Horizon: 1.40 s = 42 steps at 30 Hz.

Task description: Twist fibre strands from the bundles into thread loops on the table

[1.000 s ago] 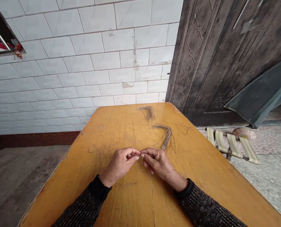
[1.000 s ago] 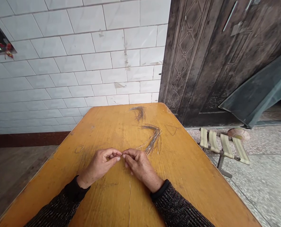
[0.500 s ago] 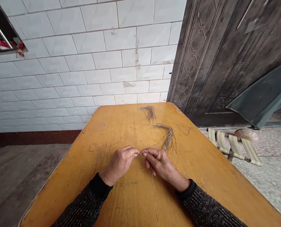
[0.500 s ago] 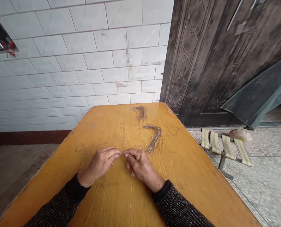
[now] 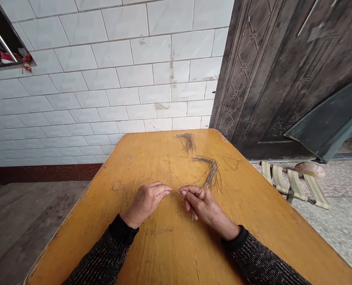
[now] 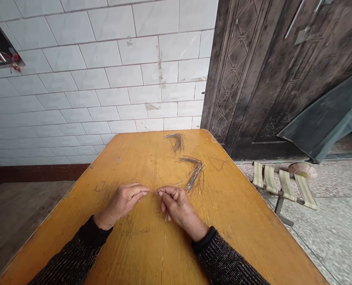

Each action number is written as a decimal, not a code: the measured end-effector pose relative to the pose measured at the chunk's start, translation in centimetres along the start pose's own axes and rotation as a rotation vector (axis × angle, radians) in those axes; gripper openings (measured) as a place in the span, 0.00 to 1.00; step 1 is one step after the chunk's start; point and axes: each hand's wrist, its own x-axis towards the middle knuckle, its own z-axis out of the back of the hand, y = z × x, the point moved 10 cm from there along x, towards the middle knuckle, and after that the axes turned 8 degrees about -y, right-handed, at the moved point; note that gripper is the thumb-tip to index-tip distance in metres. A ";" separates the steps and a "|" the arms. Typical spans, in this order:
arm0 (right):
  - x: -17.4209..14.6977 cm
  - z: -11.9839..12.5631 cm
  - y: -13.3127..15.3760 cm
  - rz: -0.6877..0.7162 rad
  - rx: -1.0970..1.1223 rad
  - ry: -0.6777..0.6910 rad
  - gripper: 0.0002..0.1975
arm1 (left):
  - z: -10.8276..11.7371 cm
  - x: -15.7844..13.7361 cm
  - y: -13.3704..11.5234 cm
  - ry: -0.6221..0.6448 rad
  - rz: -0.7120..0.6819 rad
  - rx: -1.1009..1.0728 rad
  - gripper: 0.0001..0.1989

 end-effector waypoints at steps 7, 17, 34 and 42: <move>-0.3 -0.6 0.1 0.009 0.001 0.019 0.15 | -0.2 -0.1 -0.7 0.121 -0.061 0.153 0.11; 0.5 2.3 0.2 -0.036 0.031 -0.156 0.16 | 3.6 -0.3 4.4 -0.183 0.278 0.148 0.10; 0.3 1.2 -0.1 -0.032 -0.025 -0.076 0.14 | -0.1 -0.1 -0.4 0.021 -0.057 0.116 0.10; 0.1 0.5 -0.2 -0.040 -0.032 -0.039 0.15 | 0.2 0.1 -0.7 0.091 -0.085 0.169 0.08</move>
